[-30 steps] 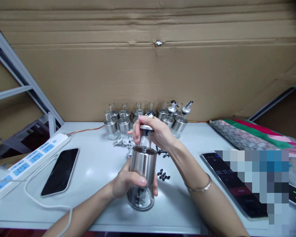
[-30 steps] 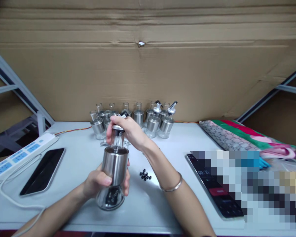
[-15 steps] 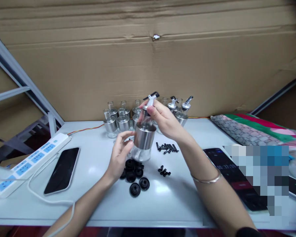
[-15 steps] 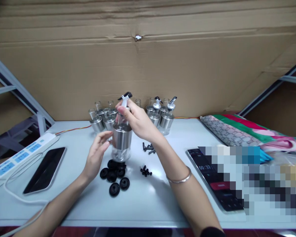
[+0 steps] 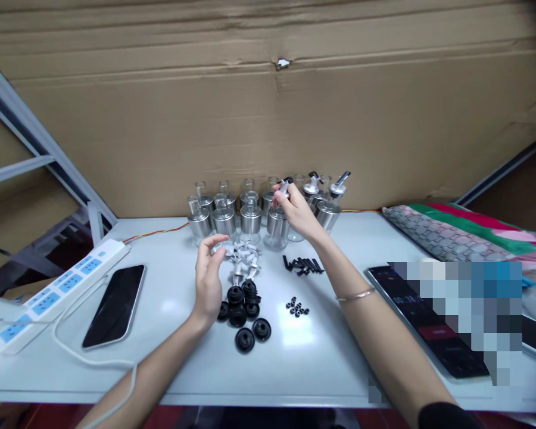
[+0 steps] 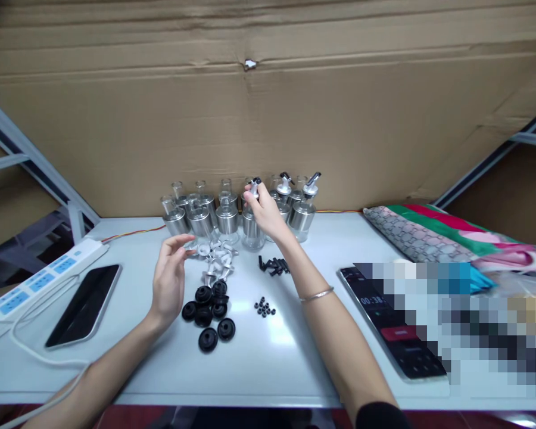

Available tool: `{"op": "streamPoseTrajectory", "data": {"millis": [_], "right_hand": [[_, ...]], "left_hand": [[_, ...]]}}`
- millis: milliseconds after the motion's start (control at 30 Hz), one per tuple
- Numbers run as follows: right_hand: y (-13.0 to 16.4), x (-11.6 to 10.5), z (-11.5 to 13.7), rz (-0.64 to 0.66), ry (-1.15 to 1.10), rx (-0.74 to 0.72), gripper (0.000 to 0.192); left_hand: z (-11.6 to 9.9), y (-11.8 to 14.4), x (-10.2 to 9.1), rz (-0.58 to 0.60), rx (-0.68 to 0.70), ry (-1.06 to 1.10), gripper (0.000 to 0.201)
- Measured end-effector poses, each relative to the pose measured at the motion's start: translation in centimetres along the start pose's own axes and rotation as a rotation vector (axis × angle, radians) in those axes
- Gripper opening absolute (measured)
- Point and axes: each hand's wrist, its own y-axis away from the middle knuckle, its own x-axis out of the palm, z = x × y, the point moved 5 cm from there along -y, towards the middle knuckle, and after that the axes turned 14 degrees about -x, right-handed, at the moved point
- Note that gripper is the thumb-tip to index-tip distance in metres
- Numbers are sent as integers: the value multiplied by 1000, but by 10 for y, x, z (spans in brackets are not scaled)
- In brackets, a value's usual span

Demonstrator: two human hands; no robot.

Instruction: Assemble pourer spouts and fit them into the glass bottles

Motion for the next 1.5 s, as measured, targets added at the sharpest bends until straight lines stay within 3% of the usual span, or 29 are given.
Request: {"op": "streamPoseTrajectory", "data": {"millis": [267,433,533,700,800,933,1000,1100,1200,1500], "right_hand": [[0,7,-12,2,14,47,32],[-2,7,1,-8,298,-17,34],[-3,1,10,-44,397,-46,50],[-4,-14,30,50,480,-84,58],[-4,-30,46,23,576,-79,54],[-1,-48,57,-75,710,-69,49],[0,-52,52,-82,755,-49,40],[4,-48,35,10,752,38,35],[7,-39,21,97,723,120,53],[11,-32,15,101,678,137,87]], "left_hand": [[-5,0,0,-19,60,60,15],[0,-15,-16,-183,135,-12,18],[3,-29,-30,-296,173,-97,24],[4,-50,-48,-382,220,-222,33],[15,-65,-56,-354,105,-281,46],[35,-78,-58,-207,-59,-332,59],[39,-78,-55,-163,-62,-384,64],[38,-74,-52,-151,-46,-462,65],[38,-72,-51,-143,-46,-486,64],[41,-73,-48,-121,-10,-500,71]]}}
